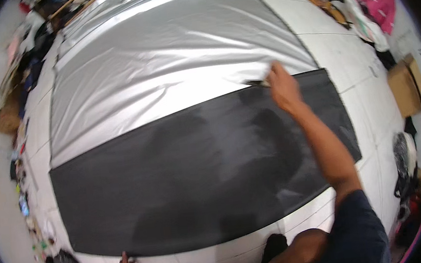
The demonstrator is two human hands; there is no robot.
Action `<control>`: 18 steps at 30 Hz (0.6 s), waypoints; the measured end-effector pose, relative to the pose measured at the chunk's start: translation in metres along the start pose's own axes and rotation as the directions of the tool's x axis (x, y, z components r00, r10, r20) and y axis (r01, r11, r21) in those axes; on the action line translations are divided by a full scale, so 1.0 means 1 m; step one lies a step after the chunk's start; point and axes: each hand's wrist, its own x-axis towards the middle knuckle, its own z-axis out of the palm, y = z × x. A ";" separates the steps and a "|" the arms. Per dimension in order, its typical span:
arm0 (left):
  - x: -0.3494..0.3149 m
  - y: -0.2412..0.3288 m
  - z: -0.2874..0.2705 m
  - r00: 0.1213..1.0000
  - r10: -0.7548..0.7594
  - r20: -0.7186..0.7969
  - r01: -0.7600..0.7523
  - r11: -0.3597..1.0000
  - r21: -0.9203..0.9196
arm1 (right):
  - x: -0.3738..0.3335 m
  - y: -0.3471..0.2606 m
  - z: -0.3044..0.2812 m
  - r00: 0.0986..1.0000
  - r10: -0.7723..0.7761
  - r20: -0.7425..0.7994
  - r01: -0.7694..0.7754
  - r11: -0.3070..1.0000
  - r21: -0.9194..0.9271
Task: The person applies adhesive to the edges of a fabric sheet and presses it onto another layer of material by hand.
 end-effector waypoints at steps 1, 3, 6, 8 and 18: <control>0.000 -0.001 -0.005 1.000 0.020 -0.008 -0.020 0.995 -0.097 | -0.032 -0.006 -0.018 0.993 0.065 0.102 -0.065 0.998 -0.009; 0.010 0.009 0.000 0.997 0.074 0.018 -0.067 0.963 -0.261 | -0.106 0.004 -0.071 0.942 0.259 0.214 -0.251 0.966 -0.062; 0.036 0.002 0.004 0.996 0.078 0.040 -0.048 0.864 -0.502 | -0.240 0.046 -0.134 0.757 0.625 0.192 -0.615 0.780 -0.116; 0.064 -0.031 -0.007 0.987 0.151 0.055 -0.082 0.768 -0.635 | -0.338 0.070 -0.149 0.568 0.806 0.170 -0.812 0.582 -0.047; 0.120 -0.049 -0.015 0.854 0.487 0.182 -0.002 0.353 -0.935 | -0.514 0.043 -0.126 0.266 0.922 0.282 -0.762 0.022 0.647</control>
